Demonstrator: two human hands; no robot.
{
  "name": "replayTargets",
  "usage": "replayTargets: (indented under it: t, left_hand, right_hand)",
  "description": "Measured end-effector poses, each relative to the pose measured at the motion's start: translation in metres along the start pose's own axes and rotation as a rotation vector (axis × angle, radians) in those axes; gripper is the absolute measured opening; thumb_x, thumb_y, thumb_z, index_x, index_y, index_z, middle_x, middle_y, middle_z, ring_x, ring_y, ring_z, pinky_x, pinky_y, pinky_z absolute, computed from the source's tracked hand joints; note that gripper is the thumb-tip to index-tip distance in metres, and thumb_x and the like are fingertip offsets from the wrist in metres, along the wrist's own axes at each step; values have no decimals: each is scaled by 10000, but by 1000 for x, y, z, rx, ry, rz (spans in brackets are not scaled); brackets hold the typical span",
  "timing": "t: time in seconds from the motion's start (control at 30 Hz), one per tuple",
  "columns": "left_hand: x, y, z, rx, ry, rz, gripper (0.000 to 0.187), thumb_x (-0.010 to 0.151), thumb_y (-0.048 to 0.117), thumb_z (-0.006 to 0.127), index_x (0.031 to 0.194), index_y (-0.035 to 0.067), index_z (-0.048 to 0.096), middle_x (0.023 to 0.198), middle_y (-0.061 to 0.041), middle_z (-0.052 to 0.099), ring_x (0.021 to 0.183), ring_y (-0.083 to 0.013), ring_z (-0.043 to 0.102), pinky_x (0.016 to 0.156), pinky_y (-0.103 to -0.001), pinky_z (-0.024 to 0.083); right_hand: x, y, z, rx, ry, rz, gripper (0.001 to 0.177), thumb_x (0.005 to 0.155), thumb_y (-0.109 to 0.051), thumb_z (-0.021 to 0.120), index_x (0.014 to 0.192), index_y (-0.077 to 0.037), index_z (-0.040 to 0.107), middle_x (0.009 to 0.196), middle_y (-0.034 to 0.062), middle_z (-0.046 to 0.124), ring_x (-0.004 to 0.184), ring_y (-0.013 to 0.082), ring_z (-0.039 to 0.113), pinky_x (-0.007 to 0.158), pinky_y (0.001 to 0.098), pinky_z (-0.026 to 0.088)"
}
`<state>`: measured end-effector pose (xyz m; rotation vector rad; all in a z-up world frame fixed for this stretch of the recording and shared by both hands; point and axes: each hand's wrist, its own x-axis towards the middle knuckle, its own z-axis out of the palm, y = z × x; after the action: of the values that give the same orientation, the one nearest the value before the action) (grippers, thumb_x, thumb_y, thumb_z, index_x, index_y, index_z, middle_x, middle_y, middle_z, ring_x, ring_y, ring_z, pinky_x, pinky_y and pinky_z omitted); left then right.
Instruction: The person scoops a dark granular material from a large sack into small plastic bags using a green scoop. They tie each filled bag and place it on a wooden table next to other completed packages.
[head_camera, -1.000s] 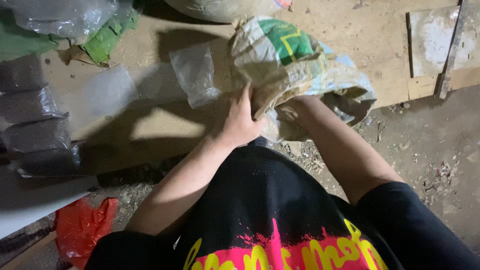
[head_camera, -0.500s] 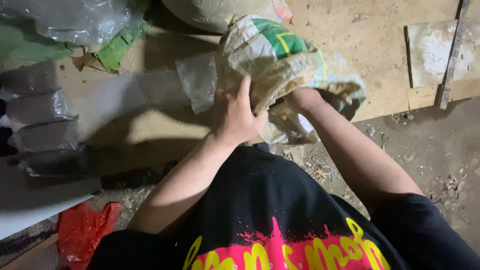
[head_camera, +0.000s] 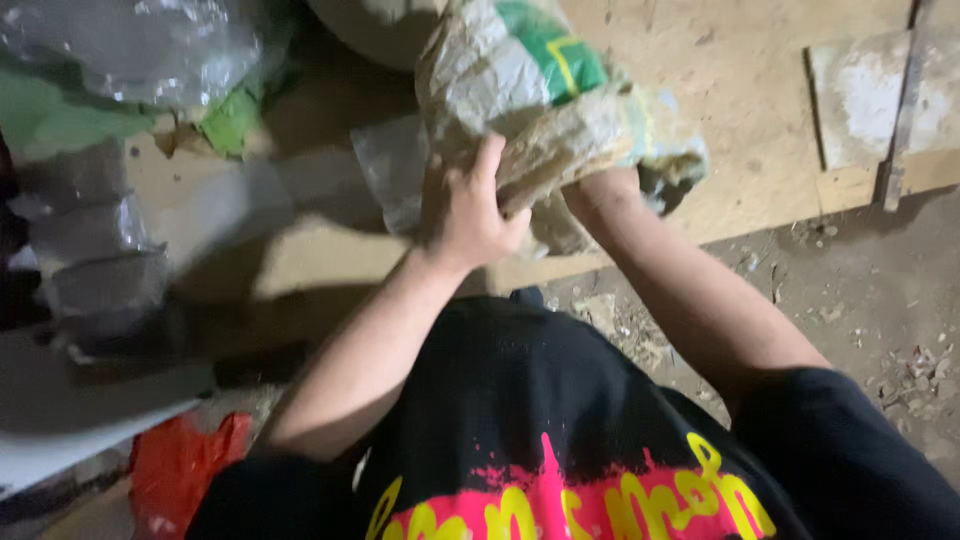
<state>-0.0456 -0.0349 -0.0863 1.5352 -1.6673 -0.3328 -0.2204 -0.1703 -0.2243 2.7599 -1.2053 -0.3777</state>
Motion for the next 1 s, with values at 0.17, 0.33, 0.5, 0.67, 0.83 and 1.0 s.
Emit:
replayTargets:
  t: [0.17, 0.33, 0.5, 0.67, 0.83, 1.0]
  left_hand:
    - [-7, -9, 13, -42, 41, 63, 624, 783, 120, 704, 1337, -47, 471, 1043, -274, 672, 946, -448, 666, 853, -489, 527]
    - [-10, -32, 23, -296, 30, 37, 560, 878, 102, 616, 1397, 1, 432, 1099, -221, 682, 1047, -383, 696, 946, -438, 559]
    - [-7, -61, 15, -242, 51, -40, 615, 836, 87, 591, 1418, -47, 444, 1195, -271, 688, 1096, -399, 704, 995, -430, 555]
    - [-14, -69, 14, -275, 48, -19, 636, 894, 62, 607, 1482, -72, 402, 1293, -286, 678, 1211, -418, 688, 1076, -425, 526]
    - [-25, -84, 28, -427, 41, -91, 684, 870, 39, 524, 1518, -98, 350, 1326, -271, 662, 1242, -357, 678, 1122, -404, 514]
    - [-45, -106, 47, -523, 65, -183, 750, 865, 42, 531, 1560, -106, 291, 1435, -253, 574, 1344, -325, 581, 1196, -407, 436]
  right_hand:
    - [12, -15, -16, 269, 35, -34, 640, 923, -324, 484, 1528, -118, 441, 1594, 170, 382, 1456, 390, 330, 1170, 528, 233]
    - [35, -22, -25, 582, 75, -103, 600, 930, -301, 498, 1504, -127, 470, 1564, 164, 423, 1429, 375, 374, 1162, 509, 266]
    - [47, -21, -17, 676, 29, -130, 562, 937, -277, 511, 1480, -135, 500, 1534, 158, 464, 1402, 361, 418, 1154, 491, 300]
    - [52, -32, -10, 757, -46, -166, 524, 944, -254, 525, 1456, -143, 530, 1505, 151, 505, 1375, 346, 462, 1146, 472, 333]
    - [58, -40, -9, 817, -124, -197, 489, 951, -231, 539, 1432, -151, 560, 1475, 145, 545, 1349, 331, 506, 1138, 453, 366]
    - [55, -57, -7, 878, -238, -227, 455, 958, -208, 552, 1408, -159, 589, 1445, 138, 586, 1322, 317, 550, 1129, 434, 399]
